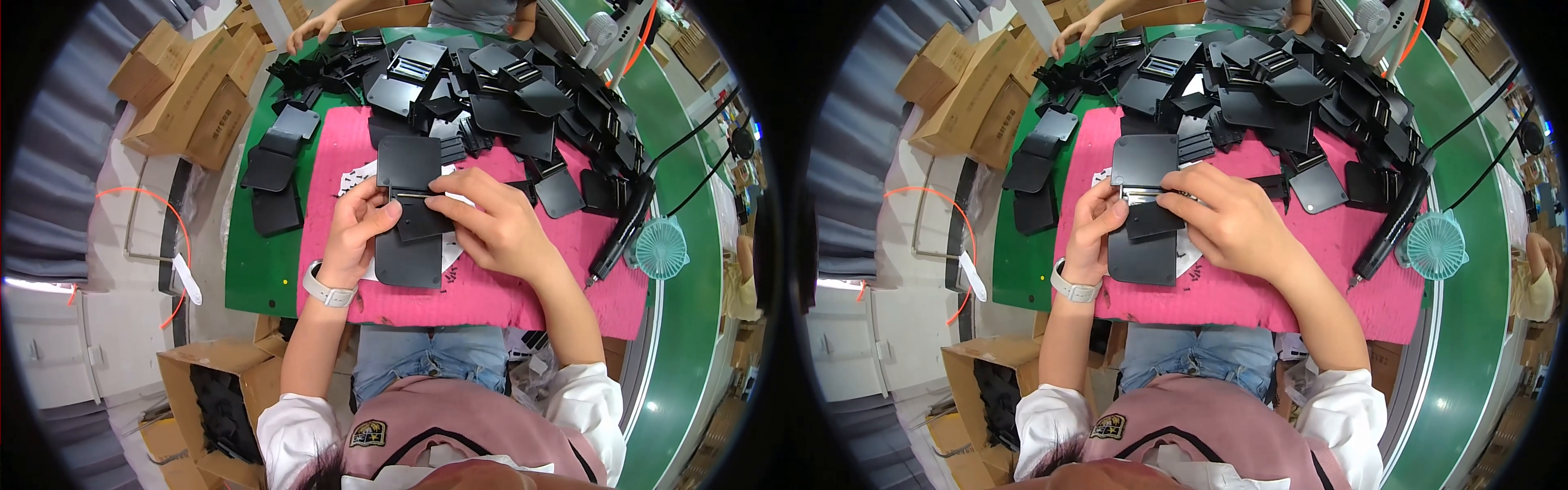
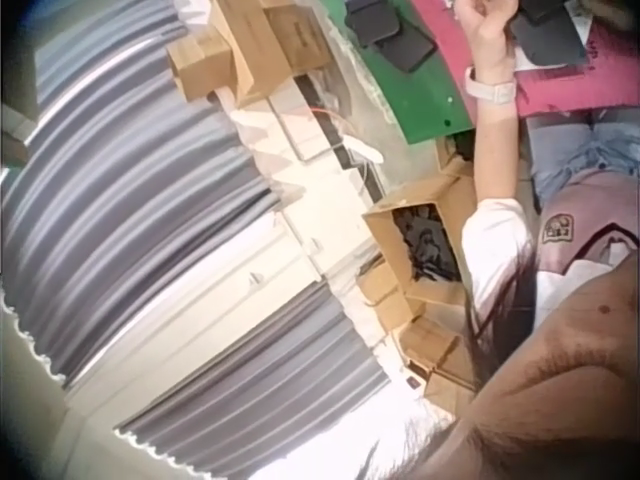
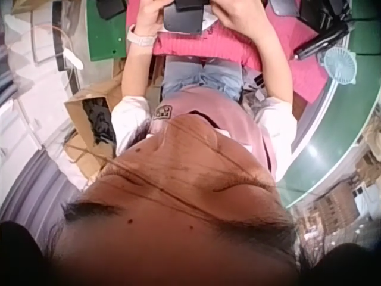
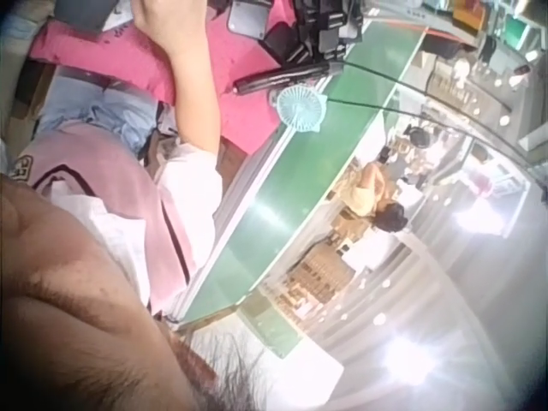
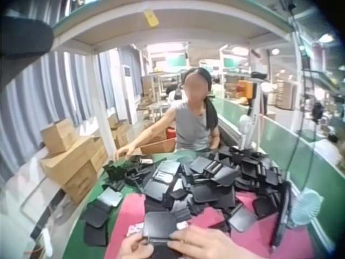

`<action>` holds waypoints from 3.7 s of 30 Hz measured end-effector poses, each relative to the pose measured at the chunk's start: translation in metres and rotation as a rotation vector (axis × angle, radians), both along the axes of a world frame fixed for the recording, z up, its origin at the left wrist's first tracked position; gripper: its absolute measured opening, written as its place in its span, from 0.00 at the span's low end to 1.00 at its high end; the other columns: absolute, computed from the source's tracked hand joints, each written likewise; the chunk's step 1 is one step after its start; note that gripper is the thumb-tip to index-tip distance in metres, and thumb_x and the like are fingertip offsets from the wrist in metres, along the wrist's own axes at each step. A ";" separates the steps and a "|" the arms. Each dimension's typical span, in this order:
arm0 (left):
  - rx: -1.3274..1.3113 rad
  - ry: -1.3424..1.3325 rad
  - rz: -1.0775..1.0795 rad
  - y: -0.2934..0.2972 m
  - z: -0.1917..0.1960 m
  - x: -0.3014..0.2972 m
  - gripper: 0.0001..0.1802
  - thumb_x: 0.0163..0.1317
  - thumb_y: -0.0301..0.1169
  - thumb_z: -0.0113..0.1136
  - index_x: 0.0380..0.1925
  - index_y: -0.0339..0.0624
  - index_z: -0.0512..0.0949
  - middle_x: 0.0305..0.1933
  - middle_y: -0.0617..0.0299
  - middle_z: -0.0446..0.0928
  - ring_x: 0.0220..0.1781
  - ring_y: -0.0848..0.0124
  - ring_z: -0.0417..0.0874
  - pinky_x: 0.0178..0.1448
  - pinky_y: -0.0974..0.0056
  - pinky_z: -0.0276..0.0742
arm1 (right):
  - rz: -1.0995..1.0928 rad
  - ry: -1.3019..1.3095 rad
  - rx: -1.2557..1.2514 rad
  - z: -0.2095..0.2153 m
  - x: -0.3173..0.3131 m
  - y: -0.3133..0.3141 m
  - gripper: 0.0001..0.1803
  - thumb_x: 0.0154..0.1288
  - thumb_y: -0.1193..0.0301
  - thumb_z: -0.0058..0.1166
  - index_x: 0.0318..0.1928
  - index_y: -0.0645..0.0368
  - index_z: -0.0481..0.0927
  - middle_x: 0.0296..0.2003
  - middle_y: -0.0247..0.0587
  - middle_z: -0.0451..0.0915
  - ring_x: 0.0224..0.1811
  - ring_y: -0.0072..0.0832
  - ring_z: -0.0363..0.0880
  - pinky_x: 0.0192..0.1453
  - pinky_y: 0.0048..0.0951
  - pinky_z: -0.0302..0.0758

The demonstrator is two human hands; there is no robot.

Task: Assemble black plastic components by inserting and tightening screws with an electric screwdriver.

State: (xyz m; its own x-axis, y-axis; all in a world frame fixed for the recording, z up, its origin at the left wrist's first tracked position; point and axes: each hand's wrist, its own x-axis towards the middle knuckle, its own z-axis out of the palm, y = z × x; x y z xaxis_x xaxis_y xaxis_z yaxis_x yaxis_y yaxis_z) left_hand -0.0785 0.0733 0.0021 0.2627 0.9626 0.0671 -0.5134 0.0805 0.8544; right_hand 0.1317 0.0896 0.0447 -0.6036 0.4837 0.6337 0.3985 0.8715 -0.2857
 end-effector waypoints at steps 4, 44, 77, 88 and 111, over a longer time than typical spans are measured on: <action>-0.035 0.013 0.045 0.001 -0.004 -0.002 0.24 0.59 0.30 0.64 0.54 0.31 0.71 0.49 0.56 0.77 0.49 0.72 0.78 0.54 0.69 0.72 | -0.010 0.017 -0.035 -0.001 -0.003 -0.002 0.20 0.42 0.80 0.60 0.42 0.62 0.80 0.42 0.43 0.77 0.39 0.42 0.79 0.37 0.34 0.78; 0.802 0.997 0.785 -0.017 0.004 -0.009 0.24 0.50 0.37 0.68 0.47 0.43 0.75 0.34 0.59 0.76 0.34 0.64 0.78 0.37 0.63 0.74 | -0.160 0.048 -0.287 0.001 0.020 -0.035 0.13 0.47 0.79 0.64 0.37 0.65 0.80 0.42 0.47 0.79 0.43 0.40 0.78 0.48 0.34 0.74; 0.676 1.225 0.849 -0.014 -0.014 -0.016 0.03 0.52 0.25 0.63 0.27 0.39 0.80 0.27 0.59 0.75 0.32 0.59 0.77 0.41 0.58 0.68 | -1.237 -0.306 0.179 -0.023 0.141 -0.049 0.18 0.60 0.61 0.59 0.48 0.57 0.78 0.45 0.36 0.77 0.49 0.40 0.74 0.47 0.39 0.75; 0.701 1.144 0.818 -0.015 -0.014 -0.012 0.03 0.55 0.27 0.60 0.26 0.39 0.78 0.28 0.58 0.73 0.33 0.59 0.76 0.40 0.57 0.65 | -1.596 -0.438 0.036 -0.019 0.167 -0.040 0.26 0.58 0.58 0.59 0.56 0.54 0.73 0.45 0.43 0.72 0.43 0.44 0.79 0.38 0.43 0.77; 0.582 0.919 0.703 -0.019 -0.010 -0.010 0.05 0.58 0.26 0.60 0.31 0.35 0.79 0.30 0.53 0.77 0.33 0.53 0.78 0.36 0.56 0.73 | -0.578 0.715 -0.649 -0.009 0.143 -0.019 0.22 0.55 0.72 0.62 0.51 0.67 0.77 0.33 0.32 0.79 0.34 0.17 0.74 0.40 0.19 0.70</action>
